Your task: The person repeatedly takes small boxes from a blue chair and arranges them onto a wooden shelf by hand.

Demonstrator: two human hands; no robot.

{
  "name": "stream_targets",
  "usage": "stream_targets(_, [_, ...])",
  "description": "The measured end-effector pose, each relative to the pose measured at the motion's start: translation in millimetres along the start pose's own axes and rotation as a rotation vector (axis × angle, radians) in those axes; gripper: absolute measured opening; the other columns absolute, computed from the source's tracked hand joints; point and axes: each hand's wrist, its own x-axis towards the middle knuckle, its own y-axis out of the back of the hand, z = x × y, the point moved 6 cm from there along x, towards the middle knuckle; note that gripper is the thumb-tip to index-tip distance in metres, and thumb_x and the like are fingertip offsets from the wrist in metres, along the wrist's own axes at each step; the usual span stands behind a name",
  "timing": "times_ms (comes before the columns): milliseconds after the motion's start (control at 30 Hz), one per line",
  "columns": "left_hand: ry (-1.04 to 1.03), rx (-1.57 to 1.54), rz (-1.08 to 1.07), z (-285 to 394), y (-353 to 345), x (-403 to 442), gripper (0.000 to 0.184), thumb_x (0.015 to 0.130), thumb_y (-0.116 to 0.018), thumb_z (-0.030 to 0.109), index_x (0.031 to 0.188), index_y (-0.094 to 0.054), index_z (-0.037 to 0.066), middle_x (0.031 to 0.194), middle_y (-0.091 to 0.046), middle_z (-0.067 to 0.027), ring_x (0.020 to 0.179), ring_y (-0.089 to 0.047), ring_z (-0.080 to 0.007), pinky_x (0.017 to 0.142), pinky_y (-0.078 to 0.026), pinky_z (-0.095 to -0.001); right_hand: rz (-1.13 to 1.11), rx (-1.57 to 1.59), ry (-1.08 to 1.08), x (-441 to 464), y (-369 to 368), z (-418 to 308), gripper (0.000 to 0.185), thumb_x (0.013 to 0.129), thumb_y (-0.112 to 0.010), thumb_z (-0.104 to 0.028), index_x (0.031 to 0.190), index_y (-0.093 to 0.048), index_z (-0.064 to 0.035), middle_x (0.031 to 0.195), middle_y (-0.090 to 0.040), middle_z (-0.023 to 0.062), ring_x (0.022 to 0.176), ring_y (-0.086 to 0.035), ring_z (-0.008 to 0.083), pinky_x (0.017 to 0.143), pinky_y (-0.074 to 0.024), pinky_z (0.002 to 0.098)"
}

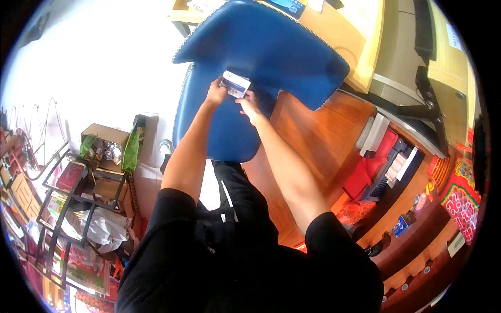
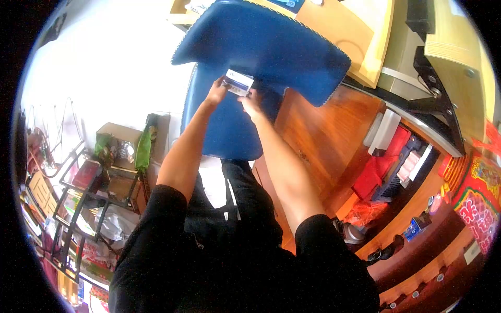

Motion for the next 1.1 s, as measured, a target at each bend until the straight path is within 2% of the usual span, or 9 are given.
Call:
stream_targets(100, [-0.005,0.027,0.07,-23.6,10.8,-17.2,0.059,0.075,-0.066,0.016,0.124,-0.046,-0.008,0.119,-0.056,-0.0231,0.109,-0.055,-0.0305,0.09,-0.045,-0.0361,-0.022,0.139,0.097,-41.1,-7.5,-8.0,0.041,0.076,-0.066,-0.019,0.111,-0.047,-0.0061,0.115,-0.049,0.0095,0.104,-0.052,0.0219,0.07,-0.0505,0.034])
stream_targets(200, [0.095,-0.176,0.086,3.8,33.8,-94.7,0.067,0.074,-0.074,0.026,0.125,-0.043,-0.005,0.112,-0.056,-0.0178,0.104,-0.055,-0.0273,0.087,-0.046,-0.0372,0.051,0.189,0.377,-75.7,-23.5,5.0,0.038,0.079,-0.066,-0.01,0.109,-0.042,-0.0059,0.1,-0.053,0.0086,0.086,-0.058,0.0167,0.062,-0.0495,0.0277])
stream_targets(300, [0.119,-0.323,-0.066,11.8,59.8,-170.2,0.088,0.075,-0.073,0.045,0.137,-0.031,-0.001,0.128,-0.047,-0.0183,0.118,-0.046,-0.0275,0.095,-0.039,-0.042,0.03,0.207,0.641,-132.7,-57.8,-1.2,0.029,0.082,-0.065,-0.001,0.098,-0.041,-0.0061,0.089,-0.055,0.0061,0.071,-0.059,0.0132,0.056,-0.0471,0.0242])
stream_targets(333, [0.104,-0.382,-0.109,9.6,66.9,-196.5,0.09,0.075,-0.072,0.048,0.139,-0.029,0.0,0.133,-0.044,-0.0176,0.122,-0.043,-0.0277,0.097,-0.037,-0.0436,-0.059,0.289,0.588,-171.4,-70.7,-19.1,0.027,0.081,-0.067,-0.003,0.097,-0.045,-0.0048,0.089,-0.056,0.0049,0.079,-0.058,0.0129,0.07,-0.0486,0.0254])
stream_targets(400, [0.065,-0.474,-0.197,30.2,92.4,-259.0,0.089,0.078,-0.069,0.05,0.141,-0.029,0.003,0.138,-0.039,-0.0151,0.127,-0.037,-0.0263,0.099,-0.035,-0.0457,-0.189,0.287,0.625,-233.2,-105.0,-45.4,0.025,0.082,-0.067,-0.003,0.095,-0.046,-0.005,0.086,-0.057,0.0038,0.078,-0.058,0.0108,0.07,-0.0489,0.0251])
stream_targets(567, [-0.109,-0.793,-0.309,24.0,166.2,-372.2,0.068,0.084,-0.064,0.043,0.136,-0.04,0.008,0.128,-0.048,-0.0106,0.12,-0.043,-0.0197,0.098,-0.037,-0.0399,-0.175,0.009,0.788,-370.8,-184.2,-84.7,0.033,0.078,-0.074,-0.018,0.096,-0.05,-0.0056,0.086,-0.057,0.0022,0.073,-0.054,0.0083,0.065,-0.0448,0.024])
stream_targets(700, [-0.331,-0.884,-0.227,29.5,231.6,-468.1,0.075,0.08,-0.067,0.038,0.142,-0.031,0.012,0.134,-0.04,-0.0137,0.121,-0.042,-0.0254,0.098,-0.038,-0.0431,-0.126,-0.071,1.042,-463.6,-235.3,-107.9,0.047,0.075,-0.076,-0.017,0.113,-0.05,-0.0028,0.092,-0.057,0.0039,0.086,-0.056,0.0119,0.071,-0.0466,0.0263])
stream_targets(800, [-0.48,-0.856,-0.164,52.7,274.5,-552.5,0.088,0.078,-0.068,0.032,0.147,-0.015,0.016,0.14,-0.031,-0.0179,0.128,-0.036,-0.031,0.101,-0.035,-0.0459,-0.168,-0.203,1.208,-544.0,-266.2,-127.9,0.042,0.076,-0.071,-0.014,0.114,-0.057,-0.0027,0.105,-0.058,0.0064,0.093,-0.059,0.0154,0.073,-0.0473,0.0264])
stream_targets(1100, [-0.941,-0.926,-0.244,108.6,263.6,-684.8,0.088,0.069,-0.063,0.015,0.146,-0.02,0.019,0.136,-0.037,-0.016,0.122,-0.042,-0.0309,0.099,-0.039,-0.0409,0.027,-0.192,1.597,-682.5,-251.1,-109.3,0.046,0.075,-0.07,-0.023,0.115,-0.059,-0.005,0.115,-0.05,0.0159,0.109,-0.049,0.0308,0.094,-0.0413,0.0379])
